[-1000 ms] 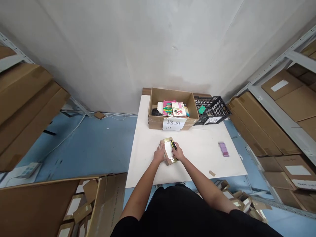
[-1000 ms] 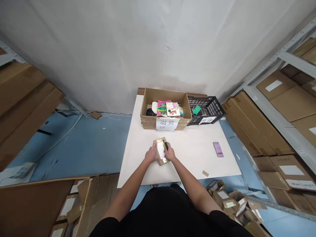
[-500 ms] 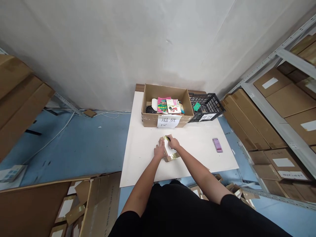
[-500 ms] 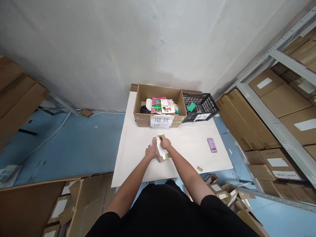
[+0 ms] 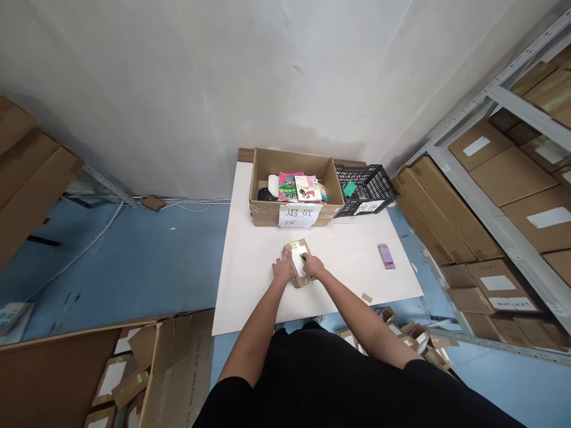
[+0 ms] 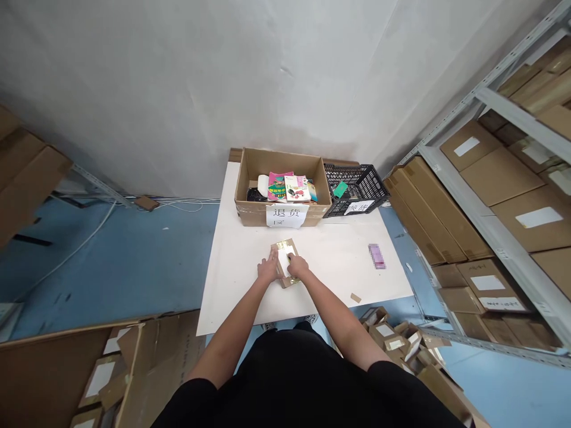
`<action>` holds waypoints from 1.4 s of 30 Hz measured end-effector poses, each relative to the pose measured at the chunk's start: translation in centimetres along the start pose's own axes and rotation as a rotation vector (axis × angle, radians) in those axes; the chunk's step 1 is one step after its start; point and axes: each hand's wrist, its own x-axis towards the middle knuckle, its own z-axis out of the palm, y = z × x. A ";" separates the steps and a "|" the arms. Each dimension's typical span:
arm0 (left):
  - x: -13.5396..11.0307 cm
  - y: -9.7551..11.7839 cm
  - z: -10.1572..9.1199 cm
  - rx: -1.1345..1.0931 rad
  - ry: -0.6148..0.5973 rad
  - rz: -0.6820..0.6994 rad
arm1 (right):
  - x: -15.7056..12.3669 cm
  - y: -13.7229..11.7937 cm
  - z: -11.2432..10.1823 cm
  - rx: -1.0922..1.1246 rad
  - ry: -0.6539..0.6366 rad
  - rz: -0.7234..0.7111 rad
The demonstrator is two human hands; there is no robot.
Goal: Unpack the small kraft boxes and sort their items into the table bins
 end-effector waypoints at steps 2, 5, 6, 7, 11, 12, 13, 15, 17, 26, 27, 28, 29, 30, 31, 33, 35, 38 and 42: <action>0.1 0.1 0.1 0.001 0.007 -0.009 | -1.4 1.0 1.0 -0.006 -0.040 0.014; 0.2 0.3 0.1 0.002 0.013 -0.021 | -4.0 3.2 2.9 -0.029 -0.070 0.012; 0.3 0.3 0.1 0.000 0.010 -0.024 | -4.9 4.2 3.7 -0.042 -0.058 0.012; 0.4 0.3 0.1 -0.004 0.007 -0.025 | -5.9 5.3 4.4 -0.052 -0.052 0.013; 0.8 0.1 0.3 -0.029 0.004 -0.022 | -9.0 10.5 7.1 0.024 -0.052 0.021; 0.9 0.0 0.4 -0.035 0.005 -0.018 | -9.4 11.8 7.6 0.067 -0.007 0.033; 0.9 -0.1 0.6 -0.041 0.006 -0.013 | -9.6 13.0 7.9 0.115 0.057 0.056; 0.9 0.0 0.9 -0.055 0.015 -0.007 | -9.5 14.9 8.2 0.221 0.189 0.121; 0.7 0.7 1.5 -0.066 0.043 -0.018 | -8.4 15.7 8.0 0.300 0.255 0.176; -2.0 10.9 7.7 -0.063 0.134 -0.093 | 1.6 15.1 3.6 0.376 0.304 0.268; -2.1 12.0 8.3 -0.064 0.128 -0.103 | 2.5 15.6 2.9 0.387 0.313 0.275; -2.1 13.0 8.8 -0.064 0.122 -0.114 | 3.3 16.3 2.2 0.395 0.312 0.279; -2.1 13.9 9.2 -0.060 0.119 -0.126 | 4.0 17.0 1.5 0.398 0.304 0.281; -2.0 14.8 9.5 -0.053 0.116 -0.135 | 4.5 17.8 0.8 0.398 0.292 0.278; -1.9 15.6 9.7 -0.042 0.112 -0.142 | 5.0 18.6 0.3 0.398 0.281 0.273; -1.6 16.9 10.1 -0.008 0.099 -0.152 | 5.8 19.8 -0.6 0.407 0.271 0.264; -1.4 18.0 10.2 0.032 0.088 -0.167 | 6.6 20.7 -1.2 0.428 0.255 0.258; -1.3 18.8 10.1 0.078 0.086 -0.199 | 7.4 21.2 -1.5 0.442 0.227 0.219; -1.5 19.4 9.6 0.112 0.064 -0.249 | 7.1 22.3 -1.1 0.488 0.240 0.111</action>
